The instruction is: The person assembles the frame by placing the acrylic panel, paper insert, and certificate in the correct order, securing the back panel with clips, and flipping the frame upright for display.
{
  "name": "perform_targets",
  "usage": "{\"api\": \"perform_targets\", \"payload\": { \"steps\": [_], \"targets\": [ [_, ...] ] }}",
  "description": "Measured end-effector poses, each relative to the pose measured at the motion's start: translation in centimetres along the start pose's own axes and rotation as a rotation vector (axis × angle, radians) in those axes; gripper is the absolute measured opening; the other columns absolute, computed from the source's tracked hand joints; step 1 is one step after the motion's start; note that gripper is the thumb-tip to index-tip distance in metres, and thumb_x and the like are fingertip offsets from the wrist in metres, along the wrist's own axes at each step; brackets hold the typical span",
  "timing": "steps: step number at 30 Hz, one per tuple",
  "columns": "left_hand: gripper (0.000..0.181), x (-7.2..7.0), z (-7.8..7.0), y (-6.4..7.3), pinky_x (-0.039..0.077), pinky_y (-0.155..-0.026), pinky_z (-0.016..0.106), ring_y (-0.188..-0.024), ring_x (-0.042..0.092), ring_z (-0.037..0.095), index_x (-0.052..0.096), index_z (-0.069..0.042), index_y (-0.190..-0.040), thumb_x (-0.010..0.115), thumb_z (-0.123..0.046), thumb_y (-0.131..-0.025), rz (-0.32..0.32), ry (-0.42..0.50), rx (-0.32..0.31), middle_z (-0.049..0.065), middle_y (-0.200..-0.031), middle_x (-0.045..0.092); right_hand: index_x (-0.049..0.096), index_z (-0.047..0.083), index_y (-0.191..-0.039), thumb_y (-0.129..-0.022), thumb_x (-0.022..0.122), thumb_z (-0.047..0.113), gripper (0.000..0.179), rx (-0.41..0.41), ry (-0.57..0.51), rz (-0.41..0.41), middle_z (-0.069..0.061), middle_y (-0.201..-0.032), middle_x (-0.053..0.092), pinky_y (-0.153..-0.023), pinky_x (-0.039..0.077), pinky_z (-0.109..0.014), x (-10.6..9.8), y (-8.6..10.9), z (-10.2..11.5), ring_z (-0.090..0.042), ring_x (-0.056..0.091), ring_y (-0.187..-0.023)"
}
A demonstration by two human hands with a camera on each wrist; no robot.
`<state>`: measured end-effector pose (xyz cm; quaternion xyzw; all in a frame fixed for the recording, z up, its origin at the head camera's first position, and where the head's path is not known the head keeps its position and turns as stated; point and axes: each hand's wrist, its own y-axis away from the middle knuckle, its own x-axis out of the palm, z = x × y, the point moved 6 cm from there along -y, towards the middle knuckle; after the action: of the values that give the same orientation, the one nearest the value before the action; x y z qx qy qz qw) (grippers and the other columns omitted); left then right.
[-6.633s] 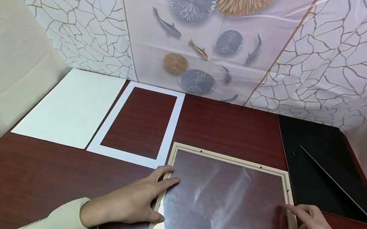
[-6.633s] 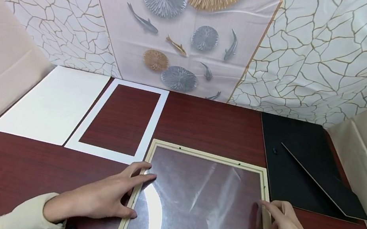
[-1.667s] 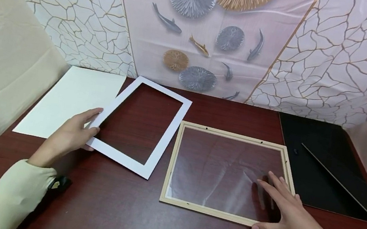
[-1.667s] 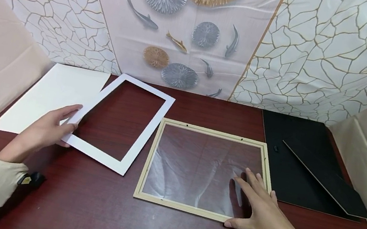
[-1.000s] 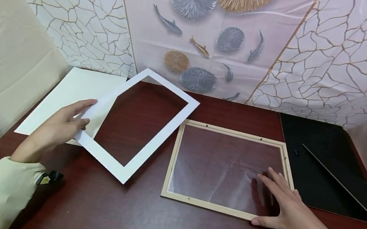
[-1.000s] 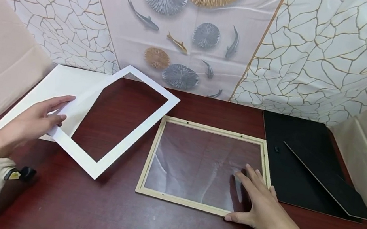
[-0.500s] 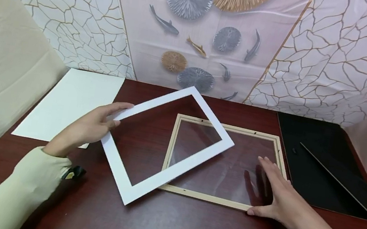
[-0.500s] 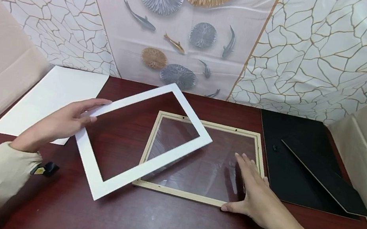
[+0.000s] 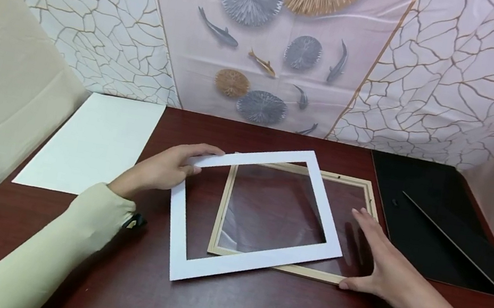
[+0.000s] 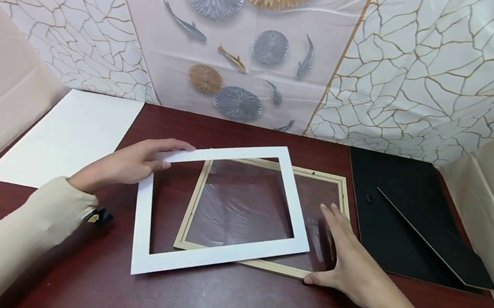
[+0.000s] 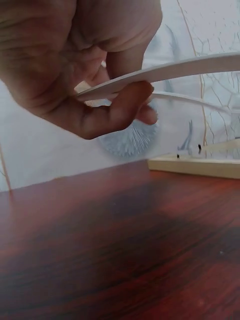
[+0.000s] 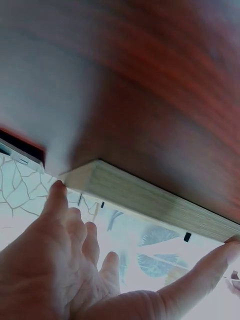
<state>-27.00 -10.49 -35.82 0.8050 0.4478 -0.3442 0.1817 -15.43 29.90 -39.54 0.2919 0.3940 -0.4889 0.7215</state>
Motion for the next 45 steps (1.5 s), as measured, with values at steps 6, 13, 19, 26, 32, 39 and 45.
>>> {"api": "perform_targets", "payload": {
  "steps": [6,13,19,26,32,39,45],
  "targets": [
    [0.055,1.2,-0.4,-2.6,0.039,-0.118,0.049,-0.142,0.05,0.025,0.057,-0.021,-0.15,0.054,0.006,-0.102,0.035,0.012,0.034,0.008,-0.151,0.059,0.013,0.017,-0.169,-0.07,0.098,0.039,0.133,0.035,-0.006,-0.014,-0.025,-0.173,0.014,-0.114,0.033,-0.035,-0.3,0.8,-0.9,-0.048,0.026,-0.153],
    [0.055,2.7,-1.3,-5.8,0.044,-0.115,0.048,-0.136,0.056,0.026,0.06,-0.017,-0.148,0.054,0.009,-0.1,0.012,-0.016,0.133,0.01,-0.149,0.061,0.015,0.011,-0.168,-0.07,0.098,0.035,0.13,0.053,-0.016,-0.038,-0.028,-0.173,0.011,-0.1,0.007,0.005,-0.4,1.7,-1.8,-0.05,0.023,-0.154],
    [0.057,4.3,-2.8,-7.4,0.047,-0.112,0.044,-0.127,0.061,0.027,0.058,-0.012,-0.15,0.051,0.013,-0.099,-0.007,-0.167,0.315,0.013,-0.141,0.065,0.018,0.008,-0.167,-0.07,0.098,0.032,0.128,0.039,-0.016,-0.048,-0.03,-0.172,0.013,-0.096,0.004,0.008,-0.4,1.9,-1.9,-0.053,0.026,-0.151],
    [0.057,5.4,-3.5,-8.5,0.045,-0.11,0.041,-0.125,0.058,0.028,0.053,-0.018,-0.154,0.052,0.006,-0.102,0.002,-0.38,0.359,0.005,-0.146,0.062,0.017,0.012,-0.168,-0.07,0.098,0.036,0.13,0.056,0.008,-0.046,-0.027,-0.173,0.015,-0.098,0.008,0.005,-0.4,1.9,-2.1,-0.049,0.031,-0.149],
    [0.061,5.8,-3.8,-9.4,0.048,-0.11,0.044,-0.124,0.062,0.03,0.054,-0.02,-0.154,0.05,0.009,-0.101,-0.015,-0.492,0.369,0.005,-0.146,0.061,0.02,0.01,-0.167,-0.068,0.099,0.033,0.13,0.017,0.028,-0.087,-0.029,-0.171,0.02,-0.095,0.007,0.007,-0.5,2.0,-2.2,-0.049,0.036,-0.143],
    [0.066,6.7,-4.0,-10.4,0.054,-0.102,0.045,-0.12,0.067,0.03,0.054,-0.025,-0.154,0.051,0.009,-0.099,0.033,-0.562,0.317,0.002,-0.147,0.061,0.02,0.01,-0.167,-0.067,0.1,0.03,0.13,-0.007,0.036,-0.105,-0.029,-0.169,0.023,-0.096,0.007,0.008,-0.6,2.1,-2.2,-0.046,0.037,-0.142],
    [0.054,7.3,-3.9,-10.7,0.058,-0.095,0.044,-0.11,0.073,0.03,0.054,-0.027,-0.154,0.049,-0.001,-0.107,0.082,-0.607,0.265,0.002,-0.149,0.061,0.02,0.009,-0.167,-0.069,0.099,0.03,0.128,-0.017,0.028,-0.101,-0.031,-0.169,0.023,-0.099,0.006,0.008,-0.7,2.2,-2.2,-0.042,0.032,-0.149]
  ]
}}
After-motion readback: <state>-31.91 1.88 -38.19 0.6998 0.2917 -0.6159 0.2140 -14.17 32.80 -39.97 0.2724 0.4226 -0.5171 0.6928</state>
